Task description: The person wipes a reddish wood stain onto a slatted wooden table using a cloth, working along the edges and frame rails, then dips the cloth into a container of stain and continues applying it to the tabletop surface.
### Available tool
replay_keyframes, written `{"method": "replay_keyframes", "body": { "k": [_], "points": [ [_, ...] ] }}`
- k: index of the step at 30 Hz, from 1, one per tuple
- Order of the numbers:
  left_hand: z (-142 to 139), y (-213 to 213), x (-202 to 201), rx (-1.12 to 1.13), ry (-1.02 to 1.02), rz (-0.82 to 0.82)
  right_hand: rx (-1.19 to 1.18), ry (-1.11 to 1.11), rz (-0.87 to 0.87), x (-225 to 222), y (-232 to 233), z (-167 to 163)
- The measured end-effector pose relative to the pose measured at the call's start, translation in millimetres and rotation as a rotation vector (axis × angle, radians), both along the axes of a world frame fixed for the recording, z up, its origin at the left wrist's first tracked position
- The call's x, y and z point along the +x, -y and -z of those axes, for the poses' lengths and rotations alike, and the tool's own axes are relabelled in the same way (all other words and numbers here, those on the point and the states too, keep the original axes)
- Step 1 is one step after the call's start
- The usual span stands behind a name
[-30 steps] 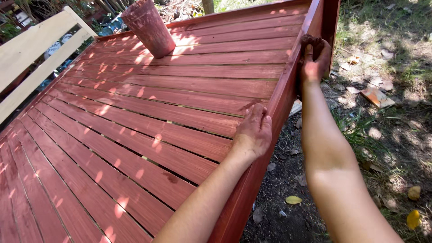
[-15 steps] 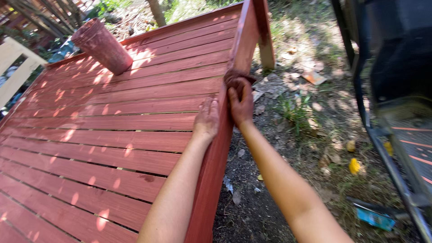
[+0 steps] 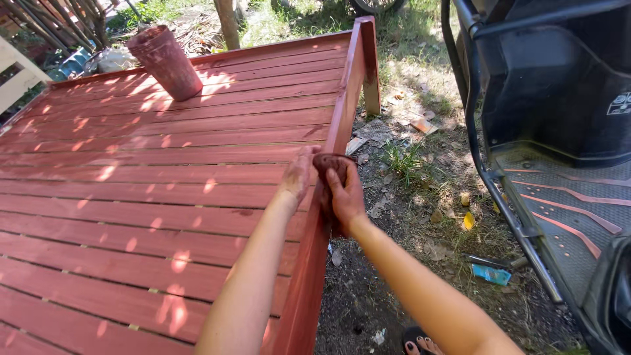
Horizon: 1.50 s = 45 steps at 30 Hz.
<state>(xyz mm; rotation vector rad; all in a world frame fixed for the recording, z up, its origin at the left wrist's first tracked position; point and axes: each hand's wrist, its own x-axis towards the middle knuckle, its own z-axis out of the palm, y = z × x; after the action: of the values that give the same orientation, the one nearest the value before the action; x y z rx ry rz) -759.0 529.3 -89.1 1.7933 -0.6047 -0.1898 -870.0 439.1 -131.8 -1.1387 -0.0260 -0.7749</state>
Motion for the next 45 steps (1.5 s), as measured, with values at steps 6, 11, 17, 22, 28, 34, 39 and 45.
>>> {"method": "replay_keyframes", "body": {
  "k": [6,11,17,22,28,34,39,45],
  "points": [
    [-24.7,-30.0,-57.6,-0.174,-0.462,-0.037,0.021,-0.159,0.043,-19.2,-15.8,-97.8],
    [-53.7,-67.1,-105.6,-0.290,-0.522,0.093,0.291,0.181,-0.295,-47.4,-54.4,-156.8],
    [-110.6,-127.5,-150.4,-0.364,-0.724,-0.130,0.338,0.095,-0.456,-90.1,-92.7,-183.5],
    [-118.6,-158.7,-168.9,-0.584,-0.638,-0.023,0.402,-0.033,-0.712,-118.1,-102.2,-166.2],
    [-86.7,-177.7,-166.5,-0.552,-0.517,-0.190,0.337,0.042,-0.681,-116.1,-121.5,-116.2],
    [-62.5,-205.5,-168.7,-0.713,-0.437,-0.193,0.267,0.115,-0.721,-116.8,-143.3,-108.8],
    [-50.9,-225.9,-166.9,-0.441,-0.102,-0.252,0.412,-0.156,-1.113,-131.0,-171.5,-134.7],
    [-37.4,-250.4,-170.2,-0.183,0.126,-0.187,-0.035,-0.136,-0.886,-156.2,-153.3,-137.8]
  ]
}}
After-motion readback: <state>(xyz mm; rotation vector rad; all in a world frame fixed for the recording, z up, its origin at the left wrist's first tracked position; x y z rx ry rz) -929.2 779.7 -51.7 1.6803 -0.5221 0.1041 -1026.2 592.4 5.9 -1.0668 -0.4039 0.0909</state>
